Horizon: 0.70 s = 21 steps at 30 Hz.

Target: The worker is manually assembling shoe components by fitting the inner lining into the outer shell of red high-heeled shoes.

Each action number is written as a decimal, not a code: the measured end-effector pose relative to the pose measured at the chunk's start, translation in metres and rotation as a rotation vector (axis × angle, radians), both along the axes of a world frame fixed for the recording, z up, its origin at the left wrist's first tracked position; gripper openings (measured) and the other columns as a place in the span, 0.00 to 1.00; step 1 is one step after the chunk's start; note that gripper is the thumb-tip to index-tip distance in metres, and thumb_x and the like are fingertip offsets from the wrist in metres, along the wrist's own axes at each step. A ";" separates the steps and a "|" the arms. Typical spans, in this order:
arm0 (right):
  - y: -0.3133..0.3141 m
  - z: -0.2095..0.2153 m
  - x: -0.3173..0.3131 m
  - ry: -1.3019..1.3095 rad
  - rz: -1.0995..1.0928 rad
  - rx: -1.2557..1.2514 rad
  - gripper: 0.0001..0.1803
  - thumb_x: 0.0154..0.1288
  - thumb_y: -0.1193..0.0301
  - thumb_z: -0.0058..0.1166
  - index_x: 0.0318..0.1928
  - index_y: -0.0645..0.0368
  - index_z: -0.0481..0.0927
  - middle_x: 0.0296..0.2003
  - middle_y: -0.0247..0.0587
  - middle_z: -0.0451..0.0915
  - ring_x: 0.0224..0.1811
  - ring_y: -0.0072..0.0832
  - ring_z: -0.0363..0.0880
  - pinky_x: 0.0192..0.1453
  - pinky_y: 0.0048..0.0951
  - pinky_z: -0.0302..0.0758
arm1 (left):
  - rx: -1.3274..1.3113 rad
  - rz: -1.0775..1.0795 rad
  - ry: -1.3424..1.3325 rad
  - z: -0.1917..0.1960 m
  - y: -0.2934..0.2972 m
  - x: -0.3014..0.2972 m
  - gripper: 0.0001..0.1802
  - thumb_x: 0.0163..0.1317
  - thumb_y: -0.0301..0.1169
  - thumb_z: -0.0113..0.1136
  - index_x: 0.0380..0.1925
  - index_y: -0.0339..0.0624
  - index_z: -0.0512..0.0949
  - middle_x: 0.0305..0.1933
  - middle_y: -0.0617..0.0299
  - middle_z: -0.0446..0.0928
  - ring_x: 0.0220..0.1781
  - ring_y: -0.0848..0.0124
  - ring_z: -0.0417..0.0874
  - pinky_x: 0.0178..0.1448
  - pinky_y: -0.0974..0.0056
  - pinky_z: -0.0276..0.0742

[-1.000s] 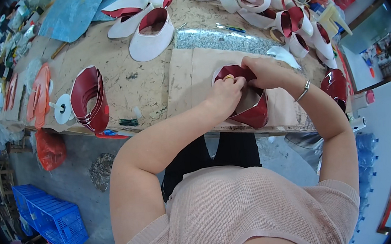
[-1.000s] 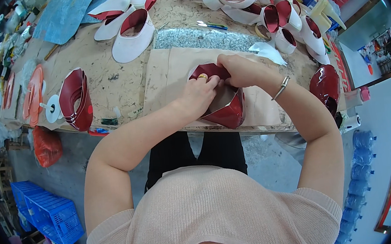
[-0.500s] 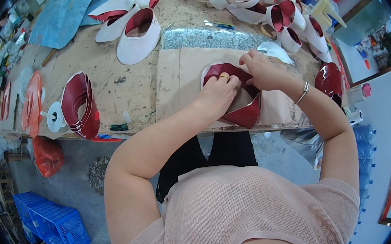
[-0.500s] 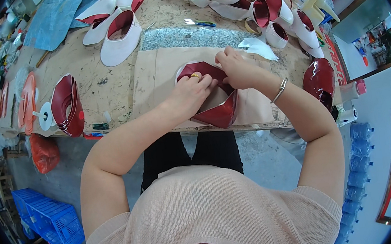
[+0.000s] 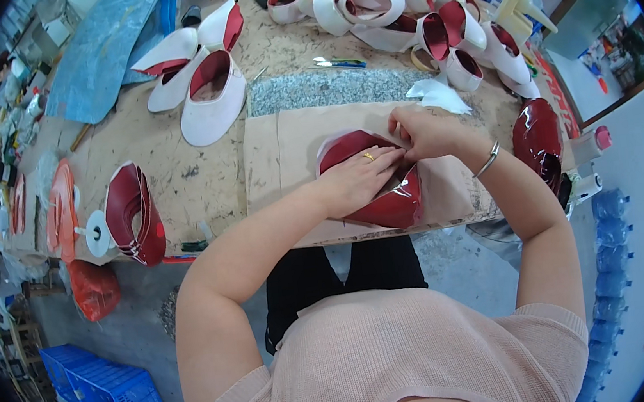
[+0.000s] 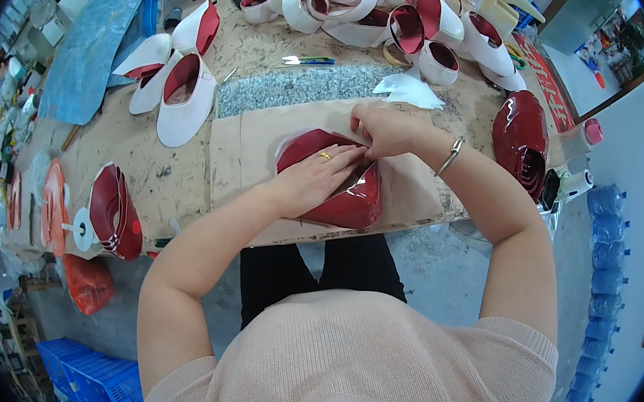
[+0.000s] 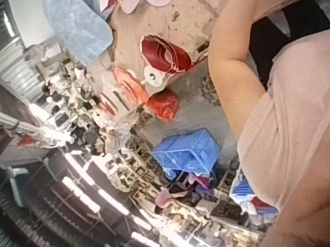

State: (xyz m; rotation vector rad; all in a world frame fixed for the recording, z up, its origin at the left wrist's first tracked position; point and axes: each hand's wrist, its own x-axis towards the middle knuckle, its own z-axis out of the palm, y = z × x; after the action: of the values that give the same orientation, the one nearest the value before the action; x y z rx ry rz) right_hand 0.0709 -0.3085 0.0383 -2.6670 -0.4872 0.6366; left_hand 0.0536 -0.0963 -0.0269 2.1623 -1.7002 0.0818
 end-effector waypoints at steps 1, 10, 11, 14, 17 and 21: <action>-0.001 -0.003 -0.003 -0.012 0.018 0.027 0.33 0.42 0.71 0.73 0.49 0.60 0.68 0.33 0.41 0.76 0.38 0.34 0.75 0.44 0.32 0.73 | 0.025 -0.008 0.012 0.002 -0.001 0.001 0.28 0.64 0.37 0.48 0.59 0.28 0.67 0.69 0.47 0.58 0.73 0.57 0.56 0.74 0.58 0.51; -0.002 -0.004 -0.025 -0.144 -0.125 0.103 0.42 0.41 0.74 0.72 0.60 0.61 0.66 0.33 0.40 0.77 0.36 0.31 0.76 0.42 0.30 0.74 | 0.054 0.498 -0.075 -0.007 -0.016 0.058 0.36 0.69 0.53 0.38 0.65 0.33 0.61 0.74 0.48 0.49 0.77 0.54 0.47 0.77 0.51 0.43; -0.001 -0.005 -0.029 -0.128 -0.147 0.105 0.40 0.41 0.72 0.72 0.58 0.62 0.68 0.34 0.42 0.78 0.36 0.33 0.78 0.43 0.31 0.75 | 0.012 0.554 -0.147 -0.011 -0.015 0.071 0.35 0.69 0.52 0.39 0.65 0.33 0.61 0.74 0.48 0.50 0.76 0.53 0.47 0.76 0.50 0.43; 0.010 -0.011 -0.033 -0.113 -0.236 0.234 0.28 0.44 0.72 0.70 0.49 0.63 0.76 0.34 0.43 0.81 0.34 0.33 0.80 0.43 0.31 0.76 | -0.150 0.708 -0.285 0.003 0.003 0.100 0.33 0.70 0.49 0.41 0.65 0.35 0.61 0.73 0.47 0.53 0.76 0.52 0.49 0.75 0.48 0.45; 0.025 -0.035 -0.038 -0.041 -0.564 0.718 0.22 0.52 0.76 0.64 0.49 0.64 0.76 0.33 0.36 0.78 0.35 0.21 0.77 0.40 0.22 0.75 | -0.472 0.675 -0.331 0.065 0.009 0.091 0.31 0.65 0.45 0.51 0.61 0.32 0.65 0.64 0.44 0.66 0.69 0.49 0.63 0.72 0.46 0.52; 0.056 -0.066 -0.038 -0.101 -0.863 1.517 0.24 0.52 0.76 0.64 0.49 0.67 0.72 0.37 0.39 0.78 0.37 0.23 0.77 0.43 0.25 0.75 | -0.015 0.452 -0.206 0.121 -0.003 -0.010 0.27 0.64 0.41 0.51 0.57 0.32 0.69 0.47 0.51 0.77 0.54 0.50 0.77 0.75 0.47 0.44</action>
State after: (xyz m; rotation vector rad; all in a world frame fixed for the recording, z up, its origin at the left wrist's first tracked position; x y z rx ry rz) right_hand 0.0327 -0.2524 -0.0280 -1.1971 0.1889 -0.1689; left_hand 0.0432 -0.0990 0.0940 2.5599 -1.2662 0.4508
